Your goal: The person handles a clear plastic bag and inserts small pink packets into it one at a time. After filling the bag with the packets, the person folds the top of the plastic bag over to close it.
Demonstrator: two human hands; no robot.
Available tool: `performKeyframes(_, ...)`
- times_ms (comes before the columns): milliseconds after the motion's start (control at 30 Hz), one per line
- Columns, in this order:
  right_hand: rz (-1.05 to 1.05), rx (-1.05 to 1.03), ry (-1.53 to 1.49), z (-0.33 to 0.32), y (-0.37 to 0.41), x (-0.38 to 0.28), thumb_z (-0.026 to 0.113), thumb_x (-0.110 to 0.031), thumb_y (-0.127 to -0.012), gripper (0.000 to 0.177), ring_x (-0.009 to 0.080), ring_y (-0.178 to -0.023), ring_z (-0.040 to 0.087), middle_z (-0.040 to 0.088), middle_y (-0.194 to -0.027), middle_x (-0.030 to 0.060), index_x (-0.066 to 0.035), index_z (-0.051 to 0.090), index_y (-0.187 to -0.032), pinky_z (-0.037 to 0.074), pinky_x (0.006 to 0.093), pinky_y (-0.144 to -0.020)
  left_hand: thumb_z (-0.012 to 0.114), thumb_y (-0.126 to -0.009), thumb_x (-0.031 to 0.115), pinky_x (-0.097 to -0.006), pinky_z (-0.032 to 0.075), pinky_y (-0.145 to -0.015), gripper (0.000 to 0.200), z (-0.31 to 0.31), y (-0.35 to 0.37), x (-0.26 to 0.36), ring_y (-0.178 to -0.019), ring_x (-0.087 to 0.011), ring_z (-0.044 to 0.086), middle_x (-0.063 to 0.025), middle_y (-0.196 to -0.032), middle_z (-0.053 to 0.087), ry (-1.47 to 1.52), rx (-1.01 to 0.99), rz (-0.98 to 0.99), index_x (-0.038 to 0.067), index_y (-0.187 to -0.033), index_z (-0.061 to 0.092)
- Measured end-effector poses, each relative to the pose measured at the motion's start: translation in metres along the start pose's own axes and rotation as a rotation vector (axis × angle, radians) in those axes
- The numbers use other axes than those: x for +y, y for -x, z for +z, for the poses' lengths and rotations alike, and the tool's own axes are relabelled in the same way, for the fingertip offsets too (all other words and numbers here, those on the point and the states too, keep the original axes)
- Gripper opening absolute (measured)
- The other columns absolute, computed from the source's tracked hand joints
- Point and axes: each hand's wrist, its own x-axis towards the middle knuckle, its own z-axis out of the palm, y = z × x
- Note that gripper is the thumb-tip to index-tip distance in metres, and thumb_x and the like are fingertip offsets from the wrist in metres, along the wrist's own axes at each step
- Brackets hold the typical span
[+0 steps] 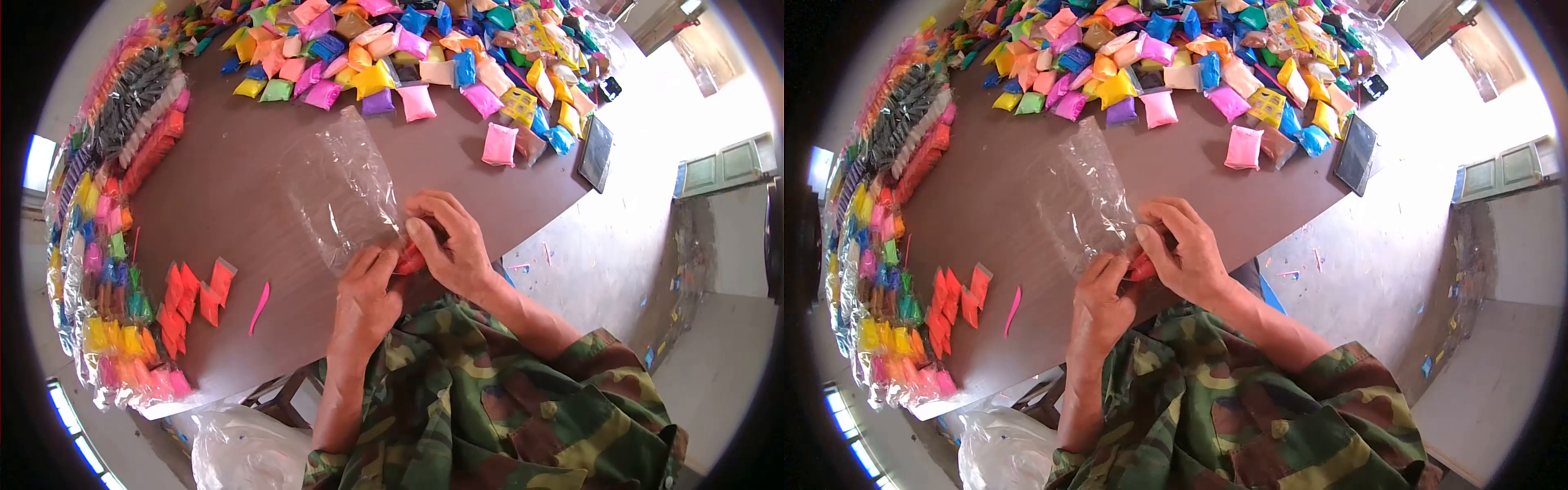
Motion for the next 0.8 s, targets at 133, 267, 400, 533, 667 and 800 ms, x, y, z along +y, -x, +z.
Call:
performKeyframes(133, -0.059, 0.035, 0.085, 0.003, 0.008, -0.004, 0.071, -0.006, -0.100, 0.021, 0.0321, -0.101, 0.071, 0.069, -0.119, 0.0182, 0.002, 0.069, -0.120, 0.057, 0.0383, -0.088, 0.074, -0.084, -0.005, -0.0509, 0.056, -0.090, 0.041, 0.002, 0.000, 0.002, -0.106, -0.0429, 0.067, -0.0177, -0.112, 0.071, -0.024, 0.014, 0.059, 0.002, -0.124, 0.068)
performKeyframes(267, -0.060, 0.100, 0.112, 0.015, 0.007, -0.002, 0.073, -0.003, -0.098, 0.021, 0.0306, -0.100, 0.072, 0.069, -0.117, 0.0172, 0.001, 0.070, -0.119, 0.058, 0.0373, -0.088, 0.071, -0.089, -0.001, -0.0502, 0.056, -0.099, 0.050, -0.004, 0.004, 0.005, -0.117, -0.0422, 0.067, -0.0186, -0.128, 0.071, -0.048, -0.031, 0.011, -0.001, -0.138, 0.063)
performKeyframes(400, -0.007, 0.108, 0.113, 0.015, 0.006, -0.002, 0.073, -0.002, -0.097, 0.021, 0.0295, -0.099, 0.073, 0.070, -0.117, 0.0163, 0.001, 0.071, -0.118, 0.058, 0.0365, -0.086, 0.066, -0.094, -0.001, -0.0479, 0.055, -0.106, 0.043, -0.018, 0.002, 0.010, -0.127, -0.0422, 0.066, -0.0209, -0.136, 0.070, 0.050, 0.030, -0.008, -0.001, -0.136, 0.067)
performKeyframes(533, 0.008, 0.098, 0.129, 0.016, 0.006, -0.002, 0.073, -0.002, -0.096, 0.022, 0.0296, -0.100, 0.073, 0.070, -0.118, 0.0160, 0.001, 0.071, -0.118, 0.058, 0.0363, -0.088, 0.062, -0.094, -0.006, -0.0463, 0.053, -0.109, 0.038, -0.041, -0.018, -0.001, -0.128, -0.0416, 0.066, -0.0183, -0.141, 0.069, 0.055, -0.001, 0.018, 0.001, -0.130, 0.072)
performKeyframes(667, -0.005, 0.124, 0.138, 0.018, 0.006, -0.002, 0.072, -0.003, -0.097, 0.026, 0.0304, -0.103, 0.073, 0.070, -0.119, 0.0160, 0.001, 0.070, -0.122, 0.058, 0.0373, -0.091, 0.065, -0.092, 0.000, -0.0480, 0.054, -0.106, 0.040, -0.027, -0.044, -0.036, -0.130, -0.0340, 0.064, -0.0143, -0.146, 0.067, -0.274, -0.086, 0.269, 0.007, -0.131, 0.073)
performKeyframes(800, 0.053, 0.123, 0.094, 0.020, 0.008, -0.002, 0.067, 0.003, -0.098, 0.028, 0.0228, -0.106, 0.072, 0.067, -0.123, 0.0158, 0.005, 0.067, -0.125, 0.057, 0.0338, -0.094, 0.068, -0.090, 0.008, -0.0491, 0.052, -0.106, 0.039, -0.027, -0.052, -0.037, -0.135, -0.0290, 0.060, -0.0118, -0.149, 0.064, -0.571, 0.034, 0.239, 0.011, -0.129, 0.075)
